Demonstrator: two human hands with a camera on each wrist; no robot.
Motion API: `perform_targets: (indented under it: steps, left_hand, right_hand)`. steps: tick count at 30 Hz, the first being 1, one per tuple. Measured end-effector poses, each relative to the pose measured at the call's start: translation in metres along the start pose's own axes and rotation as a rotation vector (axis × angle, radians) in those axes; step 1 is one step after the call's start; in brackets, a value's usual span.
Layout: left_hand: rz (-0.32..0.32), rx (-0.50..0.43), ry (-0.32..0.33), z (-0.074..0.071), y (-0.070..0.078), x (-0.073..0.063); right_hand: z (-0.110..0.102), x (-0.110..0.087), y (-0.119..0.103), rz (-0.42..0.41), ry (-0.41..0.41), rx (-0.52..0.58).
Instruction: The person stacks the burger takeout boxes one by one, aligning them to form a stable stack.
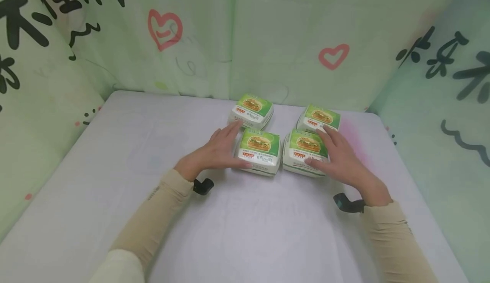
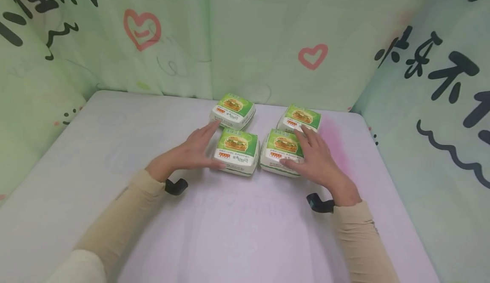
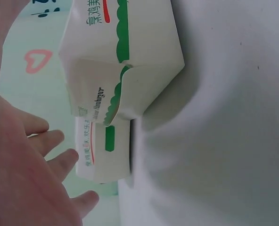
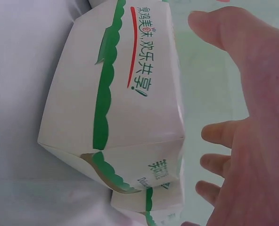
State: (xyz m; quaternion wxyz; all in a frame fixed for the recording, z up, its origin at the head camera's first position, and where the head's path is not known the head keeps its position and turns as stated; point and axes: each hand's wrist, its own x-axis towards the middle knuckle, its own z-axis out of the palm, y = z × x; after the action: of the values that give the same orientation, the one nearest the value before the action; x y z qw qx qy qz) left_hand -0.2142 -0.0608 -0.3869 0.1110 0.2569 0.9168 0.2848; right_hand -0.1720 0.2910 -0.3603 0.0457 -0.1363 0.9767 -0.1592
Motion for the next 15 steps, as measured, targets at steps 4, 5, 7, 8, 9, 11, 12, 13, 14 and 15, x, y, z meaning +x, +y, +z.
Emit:
perform_targets:
  steps: [4, 5, 7, 8, 9, 11, 12, 13, 14, 15]
  left_hand:
    - [0.003, -0.059, 0.006, 0.0055, -0.0006, 0.0069]
    - [0.005, -0.069, 0.005, 0.0064, -0.0005, 0.0078]
    - [0.013, -0.083, 0.005, 0.0078, -0.0003, 0.0093]
    - [0.015, -0.084, 0.003, 0.0084, -0.0004, 0.0097]
    - [0.019, -0.086, -0.001, 0.0086, -0.0003, 0.0098]
    - [0.020, -0.083, -0.004, 0.0086, 0.0002, 0.0098]
    - [0.021, -0.079, -0.007, 0.0086, 0.0001, 0.0100]
    - [0.020, -0.075, -0.009, 0.0086, 0.0001, 0.0100]
    - [0.020, -0.069, -0.010, 0.0088, 0.0000, 0.0100]
    - [0.020, -0.062, -0.010, 0.0088, 0.0002, 0.0100]
  right_hand:
    - [0.0043, 0.0014, 0.0030, 0.006, -0.008, 0.016]
    - [0.0055, 0.0018, 0.0039, 0.008, -0.010, 0.020]
    - [0.0077, 0.0019, 0.0051, 0.016, -0.017, 0.024]
    - [0.0086, 0.0018, 0.0058, 0.021, -0.017, 0.026]
    - [0.0093, 0.0016, 0.0064, 0.023, -0.017, 0.027]
    - [0.0097, 0.0008, 0.0064, 0.030, -0.021, 0.033]
    - [0.0100, 0.0006, 0.0066, 0.033, -0.021, 0.034]
    - [0.0100, 0.0003, 0.0071, 0.034, -0.020, 0.035]
    - [0.0100, 0.0002, 0.0076, 0.033, -0.018, 0.035]
    - [0.0100, 0.0001, 0.0080, 0.030, -0.015, 0.036]
